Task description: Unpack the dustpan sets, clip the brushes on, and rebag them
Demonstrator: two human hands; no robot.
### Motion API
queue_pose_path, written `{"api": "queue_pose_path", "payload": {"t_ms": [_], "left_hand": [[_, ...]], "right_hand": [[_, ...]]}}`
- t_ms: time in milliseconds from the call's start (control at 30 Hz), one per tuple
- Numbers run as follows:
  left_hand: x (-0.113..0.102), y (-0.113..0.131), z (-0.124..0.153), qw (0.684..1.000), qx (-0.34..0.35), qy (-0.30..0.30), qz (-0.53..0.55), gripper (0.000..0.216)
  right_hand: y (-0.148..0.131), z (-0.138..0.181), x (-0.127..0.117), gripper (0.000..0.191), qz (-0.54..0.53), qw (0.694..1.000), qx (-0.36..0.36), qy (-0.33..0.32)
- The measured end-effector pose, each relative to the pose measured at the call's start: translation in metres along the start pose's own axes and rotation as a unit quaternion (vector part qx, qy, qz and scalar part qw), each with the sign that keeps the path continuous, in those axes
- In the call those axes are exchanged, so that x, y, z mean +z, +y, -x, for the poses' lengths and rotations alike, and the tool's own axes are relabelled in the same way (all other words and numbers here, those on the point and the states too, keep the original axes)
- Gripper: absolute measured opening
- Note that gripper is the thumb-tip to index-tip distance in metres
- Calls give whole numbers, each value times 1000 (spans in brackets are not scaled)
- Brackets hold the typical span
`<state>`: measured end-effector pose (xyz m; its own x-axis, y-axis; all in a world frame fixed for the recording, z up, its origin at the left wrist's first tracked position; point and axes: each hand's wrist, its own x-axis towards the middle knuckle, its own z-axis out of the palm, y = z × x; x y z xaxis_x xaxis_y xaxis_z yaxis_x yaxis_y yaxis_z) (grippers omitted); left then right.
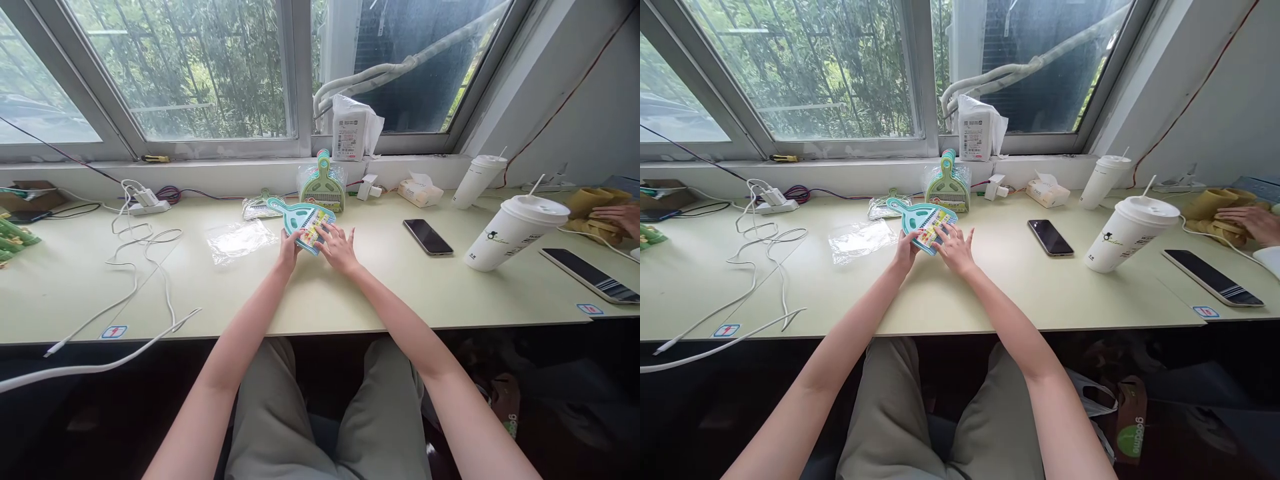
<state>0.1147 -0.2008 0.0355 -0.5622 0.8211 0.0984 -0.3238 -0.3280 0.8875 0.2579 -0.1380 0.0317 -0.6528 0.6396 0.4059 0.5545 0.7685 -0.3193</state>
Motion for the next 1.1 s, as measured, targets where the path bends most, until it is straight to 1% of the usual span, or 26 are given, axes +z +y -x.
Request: {"api": "queue_pose_path", "payload": {"t_ms": [67, 133, 200, 233, 267, 300, 333, 400, 433, 467, 500, 567, 633, 667, 700, 767, 800, 867, 900, 933, 967, 1000, 1033, 1100], "left_hand": [[-1, -1, -1, 1000, -3, 13, -2, 50], [-1, 0, -2, 1000, -2, 12, 6, 52], [-1, 2, -2, 1000, 0, 1, 18, 55], [-1, 3, -1, 1000, 0, -7, 21, 56], [0, 4, -1, 1000, 0, -16, 22, 57], [0, 5, 0, 999, 0, -28, 20, 58], [1, 5, 1, 999, 1, -39, 17, 59], [2, 5, 2, 998, 1, -59, 6, 62], [2, 4, 3, 998, -2, -65, 0, 63], [3, 3, 3, 998, -8, -70, -6, 64], [3, 2, 3, 997, -14, -75, -12, 65], [3, 1, 2, 996, -17, -90, -24, 64], [2, 1, 1, 993, -7, -102, -54, 57], [2, 2, 1, 991, 1, -100, -83, 50], [1, 4, 0, 989, 15, -86, -123, 42], [-3, 10, -2, 973, 72, -20, -220, 29], [-7, 13, -3, 957, 111, 25, -268, 28], [-19, 20, -7, 911, 177, 109, -355, 38], [-28, 23, -9, 888, 189, 140, -394, 45], [-38, 25, -12, 868, 183, 162, -433, 52], [-48, 26, -15, 849, 163, 180, -469, 56], [-57, 27, -18, 835, 136, 194, -496, 56], [-66, 27, -21, 827, 108, 203, -513, 52], [-77, 24, -27, 827, 72, 200, -521, 35]], "right_hand": [[-1, -1, 0, 51, -21, 1000, 2, 4], [-2, -2, -1, 52, -65, 997, 26, 16], [-1, -5, -3, 59, -141, 984, 93, 51], [1, -6, -4, 65, -197, 968, 138, 68], [2, -8, -5, 70, -266, 944, 180, 74], [4, -9, -5, 71, -345, 913, 207, 64], [7, -9, -6, 68, -427, 877, 217, 38], [10, -11, -5, 52, -568, 797, 204, -19], [11, -11, -3, 43, -616, 762, 197, -32], [12, -11, -2, 35, -650, 734, 197, -31], [12, -11, -1, 29, -670, 713, 205, -21], [13, -12, 1, 25, -690, 689, 223, 1], [14, -12, 1, 23, -697, 680, 226, 9], [16, -13, 0, 23, -699, 679, 225, 14], [17, -13, -1, 23, -700, 679, 223, 20], [21, -13, -4, 23, -701, 677, 221, 35], [23, -14, -5, 23, -701, 677, 222, 42], [27, -14, -5, 24, -699, 678, 223, 51], [28, -13, -5, 25, -696, 680, 224, 52], [29, -13, -4, 25, -694, 682, 224, 52], [31, -13, -4, 25, -692, 685, 223, 50], [31, -13, -3, 24, -690, 687, 222, 49], [32, -13, -3, 24, -689, 689, 221, 47], [32, -12, -2, 25, -689, 689, 221, 45]]}}
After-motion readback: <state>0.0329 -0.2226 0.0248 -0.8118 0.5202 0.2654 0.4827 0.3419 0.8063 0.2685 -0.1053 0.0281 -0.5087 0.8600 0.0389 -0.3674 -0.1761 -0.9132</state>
